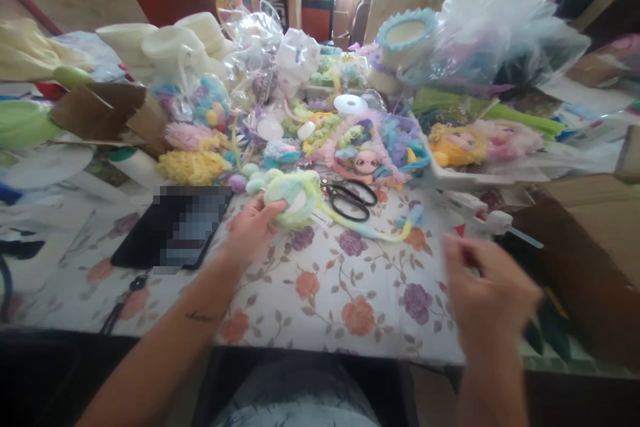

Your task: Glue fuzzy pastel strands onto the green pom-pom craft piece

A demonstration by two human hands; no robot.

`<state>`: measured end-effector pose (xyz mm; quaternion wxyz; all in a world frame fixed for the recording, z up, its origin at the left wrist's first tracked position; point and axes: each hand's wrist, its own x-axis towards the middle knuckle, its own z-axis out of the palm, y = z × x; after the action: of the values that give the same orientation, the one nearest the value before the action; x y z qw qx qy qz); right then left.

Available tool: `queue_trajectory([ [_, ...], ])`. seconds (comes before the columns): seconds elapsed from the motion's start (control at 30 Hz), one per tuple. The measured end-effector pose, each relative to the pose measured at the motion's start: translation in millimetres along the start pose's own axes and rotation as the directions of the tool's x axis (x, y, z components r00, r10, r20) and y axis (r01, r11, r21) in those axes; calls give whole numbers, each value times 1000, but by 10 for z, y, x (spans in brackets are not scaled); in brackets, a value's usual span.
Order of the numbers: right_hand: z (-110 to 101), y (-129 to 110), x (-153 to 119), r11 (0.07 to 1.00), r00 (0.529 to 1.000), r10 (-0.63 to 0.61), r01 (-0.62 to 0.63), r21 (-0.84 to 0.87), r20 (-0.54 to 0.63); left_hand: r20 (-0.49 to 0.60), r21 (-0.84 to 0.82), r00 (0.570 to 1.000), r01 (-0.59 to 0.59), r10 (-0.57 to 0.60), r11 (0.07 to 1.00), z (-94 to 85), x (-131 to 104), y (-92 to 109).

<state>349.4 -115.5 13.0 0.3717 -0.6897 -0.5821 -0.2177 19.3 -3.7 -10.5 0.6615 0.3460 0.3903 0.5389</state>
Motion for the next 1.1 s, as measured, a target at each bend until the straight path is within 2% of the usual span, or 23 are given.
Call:
queue_trajectory([
  [0.03,53,-277,-34,978,989,-147,144,148,8,3,8,1000,7,-7,1000,9,-10,-4],
  [0.07,134,-547,-62,928,957,-287,271,257,29,6,15,1000,15,-16,1000,18,-22,-4],
  [0.13,343,-998,-110,830,865,-484,406,383,133,18,17,999,29,-29,999,33,-47,3],
  [0.2,549,-1279,-155,781,790,-579,468,413,202,50,15,998,23,-23,1000,46,-70,16],
  [0.27,700,-1401,-198,770,739,-617,497,400,271,84,9,996,-3,2,1000,55,-84,28],
  [0.33,777,-1422,-237,763,707,-637,522,382,306,97,-8,995,-20,21,1000,57,-85,34],
  [0.5,744,-1360,-292,717,662,-689,561,415,296,84,-43,996,29,-26,999,52,-69,34],
  [0.57,712,-1346,-286,702,681,-692,557,443,240,85,-51,995,52,-48,997,57,-72,38],
  [0.63,700,-1346,-263,715,729,-660,537,447,181,89,-53,994,61,-56,997,63,-79,43],
  [0.73,721,-1374,-224,759,774,-608,499,418,178,84,-53,995,66,-62,996,65,-88,47],
  [0.83,738,-1404,-214,718,727,-659,532,450,193,59,-44,996,70,-68,997,58,-88,45],
  [0.9,709,-1388,-225,656,698,-702,559,507,138,40,-35,996,75,-74,997,50,-81,37],
  [0.93,677,-1358,-230,632,706,-702,560,536,91,30,-33,997,76,-75,997,45,-76,30],
  [1.0,577,-1243,-224,632,777,-629,519,576,-11,13,-36,998,67,-67,997,36,-59,13],
  [1.1,369,-960,-129,725,917,-391,360,587,-80,7,-71,999,44,-43,997,23,-32,-14],
])
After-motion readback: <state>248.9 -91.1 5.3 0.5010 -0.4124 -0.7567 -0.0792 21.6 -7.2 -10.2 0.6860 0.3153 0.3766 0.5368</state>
